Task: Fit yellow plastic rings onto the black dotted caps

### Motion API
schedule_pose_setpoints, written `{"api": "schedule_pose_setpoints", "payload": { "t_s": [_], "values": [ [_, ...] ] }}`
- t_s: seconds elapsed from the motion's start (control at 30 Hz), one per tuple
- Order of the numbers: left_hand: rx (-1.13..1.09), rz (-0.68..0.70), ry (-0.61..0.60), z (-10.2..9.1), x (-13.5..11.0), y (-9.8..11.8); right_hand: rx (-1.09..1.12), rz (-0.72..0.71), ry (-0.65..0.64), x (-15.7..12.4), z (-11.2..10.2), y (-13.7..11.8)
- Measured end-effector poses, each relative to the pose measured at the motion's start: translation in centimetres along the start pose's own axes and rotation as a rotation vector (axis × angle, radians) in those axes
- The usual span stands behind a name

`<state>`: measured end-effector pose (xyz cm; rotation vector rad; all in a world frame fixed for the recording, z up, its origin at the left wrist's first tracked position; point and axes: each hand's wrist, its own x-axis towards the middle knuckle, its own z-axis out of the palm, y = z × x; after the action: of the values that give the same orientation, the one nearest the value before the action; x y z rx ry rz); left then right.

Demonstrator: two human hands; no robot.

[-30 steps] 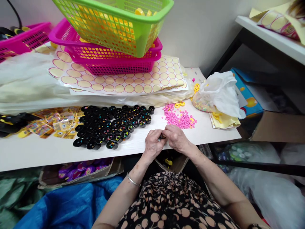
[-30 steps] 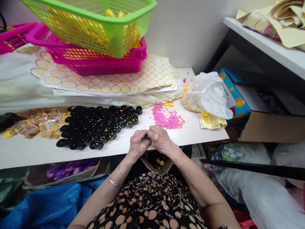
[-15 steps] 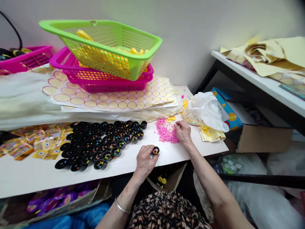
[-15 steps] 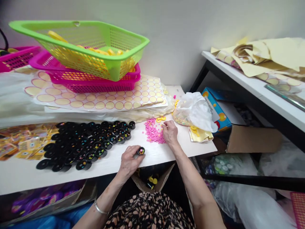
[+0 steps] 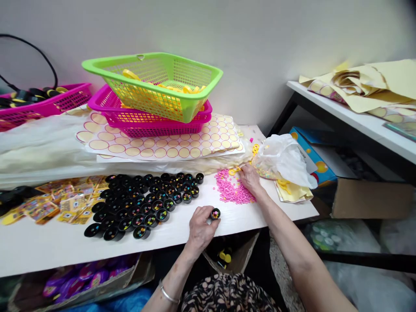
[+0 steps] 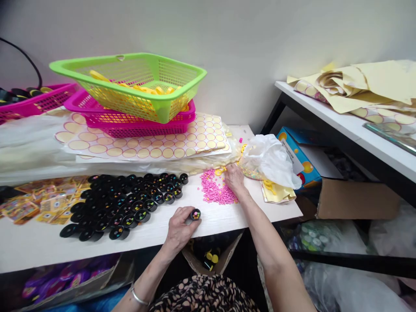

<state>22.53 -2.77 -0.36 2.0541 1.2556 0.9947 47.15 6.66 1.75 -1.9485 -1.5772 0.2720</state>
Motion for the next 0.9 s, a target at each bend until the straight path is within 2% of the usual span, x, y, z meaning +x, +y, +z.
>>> {"api": "schedule_pose_setpoints", "payload": {
  "t_s": [0.13,0.27,0.4,0.47,0.53,0.57,0.63,0.7,0.77,0.9],
  "values": [
    [-0.012,0.006,0.004,0.1,0.1,0.0,0.182,0.041,0.0,-1.5,-1.1,0.3],
    [-0.022,-0.014,0.001,0.1,0.1,0.1,0.412,0.115,-0.071,-4.3,-1.9,-0.8],
    [-0.015,-0.022,-0.013,0.1,0.0,0.3,0.8,0.282,-0.279,-8.4,-3.1,-2.7],
    [-0.013,-0.027,-0.015,0.1,0.0,0.4,0.83,0.367,-0.459,-10.2,-3.6,-3.3],
    [-0.015,-0.032,-0.013,0.1,0.0,0.4,0.698,0.396,-0.649,-11.5,-3.8,-3.6],
    [-0.017,-0.032,-0.014,0.1,0.0,0.5,0.588,0.366,-0.713,-11.8,-3.8,-3.7],
    [-0.019,-0.029,-0.017,0.1,0.1,0.6,0.314,0.219,-0.74,-12.1,-3.6,-3.9],
    [-0.016,-0.025,-0.013,0.2,0.0,0.6,0.037,0.059,-0.674,-12.1,-3.6,-4.2],
    [-0.015,-0.024,-0.008,0.2,0.0,0.6,-0.177,-0.017,-0.579,-12.2,-3.6,-4.7],
    [-0.033,-0.026,-0.015,0.4,-0.1,0.3,-0.35,-0.086,-0.397,-13.7,-3.3,-5.8]
  ]
}}
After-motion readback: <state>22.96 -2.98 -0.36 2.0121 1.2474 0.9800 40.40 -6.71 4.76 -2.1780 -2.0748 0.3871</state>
